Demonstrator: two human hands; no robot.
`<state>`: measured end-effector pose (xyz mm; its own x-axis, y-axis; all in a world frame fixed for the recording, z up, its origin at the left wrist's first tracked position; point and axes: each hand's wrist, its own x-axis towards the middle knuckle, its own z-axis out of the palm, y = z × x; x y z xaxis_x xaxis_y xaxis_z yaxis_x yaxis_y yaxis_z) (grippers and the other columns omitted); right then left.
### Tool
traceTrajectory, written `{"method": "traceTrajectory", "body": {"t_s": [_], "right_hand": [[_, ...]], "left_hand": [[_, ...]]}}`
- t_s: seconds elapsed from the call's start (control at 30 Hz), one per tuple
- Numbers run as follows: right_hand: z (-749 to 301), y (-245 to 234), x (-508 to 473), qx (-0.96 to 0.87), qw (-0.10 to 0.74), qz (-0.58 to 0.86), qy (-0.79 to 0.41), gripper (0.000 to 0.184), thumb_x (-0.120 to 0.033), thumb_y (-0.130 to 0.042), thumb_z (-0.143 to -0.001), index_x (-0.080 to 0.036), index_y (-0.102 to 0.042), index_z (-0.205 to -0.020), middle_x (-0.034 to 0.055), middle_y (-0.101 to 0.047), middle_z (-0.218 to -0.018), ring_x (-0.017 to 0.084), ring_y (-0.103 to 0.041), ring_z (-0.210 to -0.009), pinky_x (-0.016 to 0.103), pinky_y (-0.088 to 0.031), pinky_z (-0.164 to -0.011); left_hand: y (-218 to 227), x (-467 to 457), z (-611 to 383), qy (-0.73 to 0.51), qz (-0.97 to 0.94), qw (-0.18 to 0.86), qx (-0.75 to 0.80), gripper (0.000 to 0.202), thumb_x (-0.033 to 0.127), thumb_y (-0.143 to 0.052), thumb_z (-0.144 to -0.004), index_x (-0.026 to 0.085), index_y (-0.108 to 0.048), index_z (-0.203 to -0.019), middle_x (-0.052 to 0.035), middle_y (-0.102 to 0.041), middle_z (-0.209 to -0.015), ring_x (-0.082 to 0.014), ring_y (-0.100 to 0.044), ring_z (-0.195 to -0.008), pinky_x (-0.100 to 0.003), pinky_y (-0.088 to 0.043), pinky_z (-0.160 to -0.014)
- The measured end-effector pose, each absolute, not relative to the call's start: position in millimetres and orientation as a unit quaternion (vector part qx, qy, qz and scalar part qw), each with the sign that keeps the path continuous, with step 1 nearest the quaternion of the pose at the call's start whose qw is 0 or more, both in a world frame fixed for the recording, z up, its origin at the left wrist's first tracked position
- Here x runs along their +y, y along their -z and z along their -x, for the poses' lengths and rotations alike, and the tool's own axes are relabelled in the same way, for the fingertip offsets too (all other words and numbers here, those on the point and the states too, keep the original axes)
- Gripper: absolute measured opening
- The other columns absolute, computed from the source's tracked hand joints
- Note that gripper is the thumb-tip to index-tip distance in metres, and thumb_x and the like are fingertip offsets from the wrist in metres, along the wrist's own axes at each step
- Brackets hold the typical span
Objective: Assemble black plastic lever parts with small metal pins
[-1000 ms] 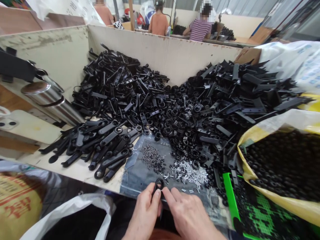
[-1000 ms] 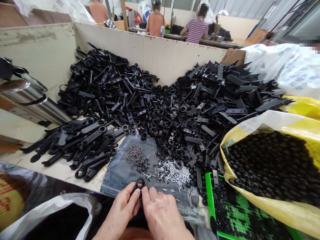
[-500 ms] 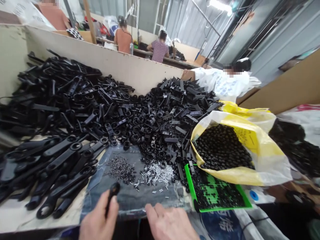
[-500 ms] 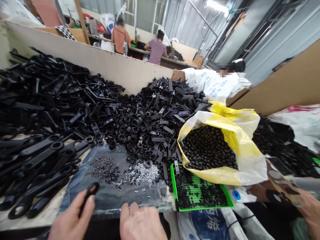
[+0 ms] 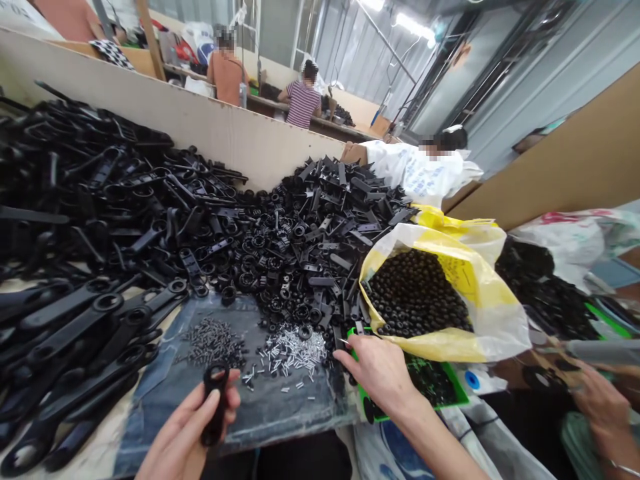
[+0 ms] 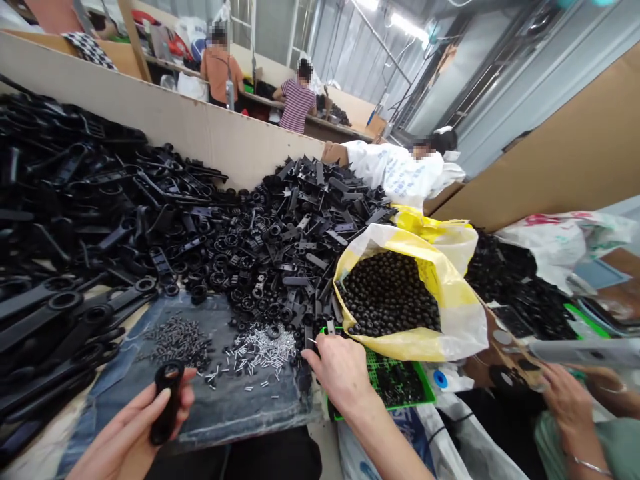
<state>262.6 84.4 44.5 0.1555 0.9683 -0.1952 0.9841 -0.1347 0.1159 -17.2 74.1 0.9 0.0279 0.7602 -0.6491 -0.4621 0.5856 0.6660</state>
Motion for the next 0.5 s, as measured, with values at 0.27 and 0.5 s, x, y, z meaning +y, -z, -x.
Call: {"method": "traceTrajectory", "body": {"t_s": [0.27,0.5], "right_hand": [[-260,-31,86,0.584,0.102,-0.802,0.068,0.022,-0.033,-0.053,-0.097,-0.022,-0.072,-0.097,0.0088,-0.079,-0.081,0.03,-0.077,-0.082,0.03,-0.044,-0.059],[-289,-19,79,0.533,-0.161,-0.812,0.176,0.04,-0.059,-0.052,-0.084,-0.026,-0.075,-0.087,0.0018,-0.071,-0.067,0.024,-0.068,-0.061,0.03,-0.045,-0.056]], "left_hand": [[5,76,11,-0.446,-0.141,0.761,0.45,0.043,0.03,-0.079,-0.075,0.017,-0.075,-0.115,-0.0108,-0.078,-0.097,-0.0217,-0.065,-0.087,-0.029,-0.048,-0.072],[10,67,15,-0.465,-0.108,0.763,0.436,0.038,0.027,-0.076,-0.08,0.019,-0.075,-0.117,-0.0119,-0.078,-0.103,-0.0215,-0.065,-0.094,-0.031,-0.046,-0.081]]}}
